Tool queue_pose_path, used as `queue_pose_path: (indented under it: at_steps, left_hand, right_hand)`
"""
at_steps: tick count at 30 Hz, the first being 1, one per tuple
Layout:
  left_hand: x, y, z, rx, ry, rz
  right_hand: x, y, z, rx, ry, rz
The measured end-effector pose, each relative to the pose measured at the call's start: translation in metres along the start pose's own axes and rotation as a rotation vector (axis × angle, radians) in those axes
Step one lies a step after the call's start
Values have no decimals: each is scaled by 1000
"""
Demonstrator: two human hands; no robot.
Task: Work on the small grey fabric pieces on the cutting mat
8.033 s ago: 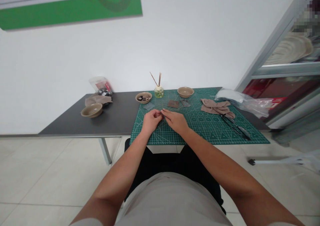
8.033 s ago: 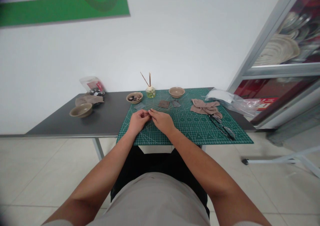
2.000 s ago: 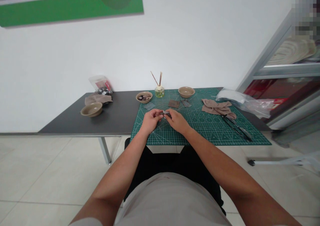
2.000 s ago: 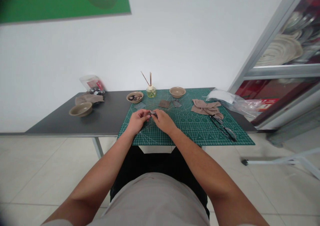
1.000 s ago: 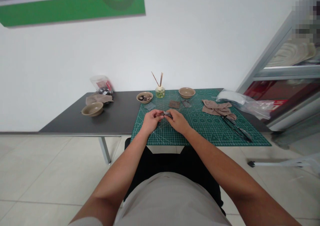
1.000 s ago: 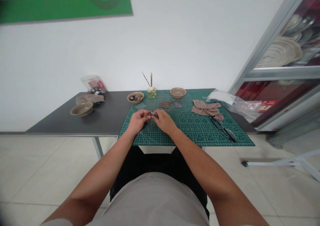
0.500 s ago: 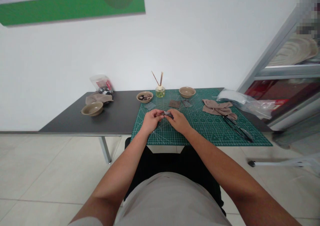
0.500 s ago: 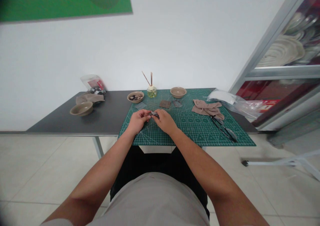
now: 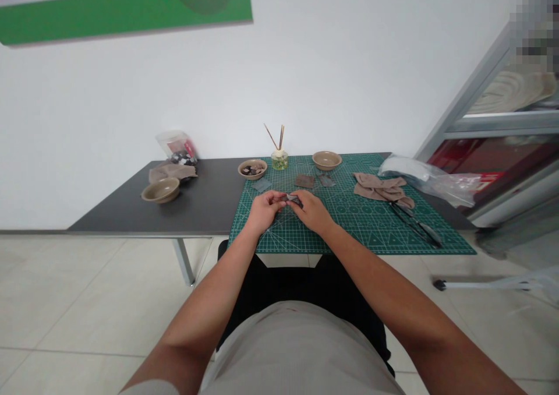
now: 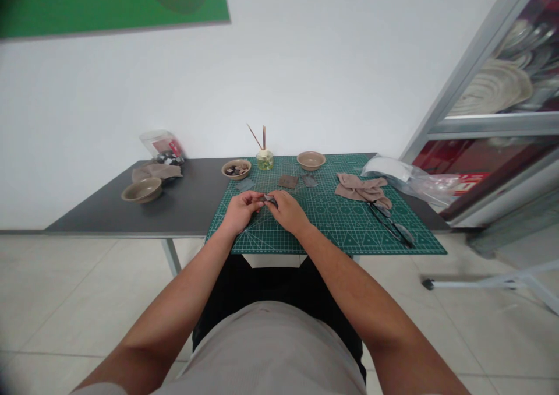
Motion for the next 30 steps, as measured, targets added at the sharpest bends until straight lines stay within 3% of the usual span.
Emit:
queue_pose_path:
  at_steps: [4, 8, 12, 17, 30]
  left_hand:
    - [-4, -2, -1, 44, -26, -40]
    - [-9, -4, -3, 39, -64, -83]
    - [-9, -4, -4, 47, -33, -80]
    - [-6, -4, -2, 68, -55, 4]
    - [1, -2, 2, 33, 22, -76]
  right_hand:
    - [3, 4, 1, -32, -43, -24]
    - [4, 9, 2, -121, -177, 22]
    - [2, 10, 3, -166, -258, 94]
    - [0, 9, 4, -148, -210, 75]
    - [1, 10, 5, -39, -143, 135]
Point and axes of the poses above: each hand's wrist, its own z-axis towards the middle knuckle, its own y-axis out of the back of the hand, x = y × z, the point moved 1 cm from there along z, towards the middle knuckle, and after that the axes turned 10 degrees about y, right-handed, at the moved point
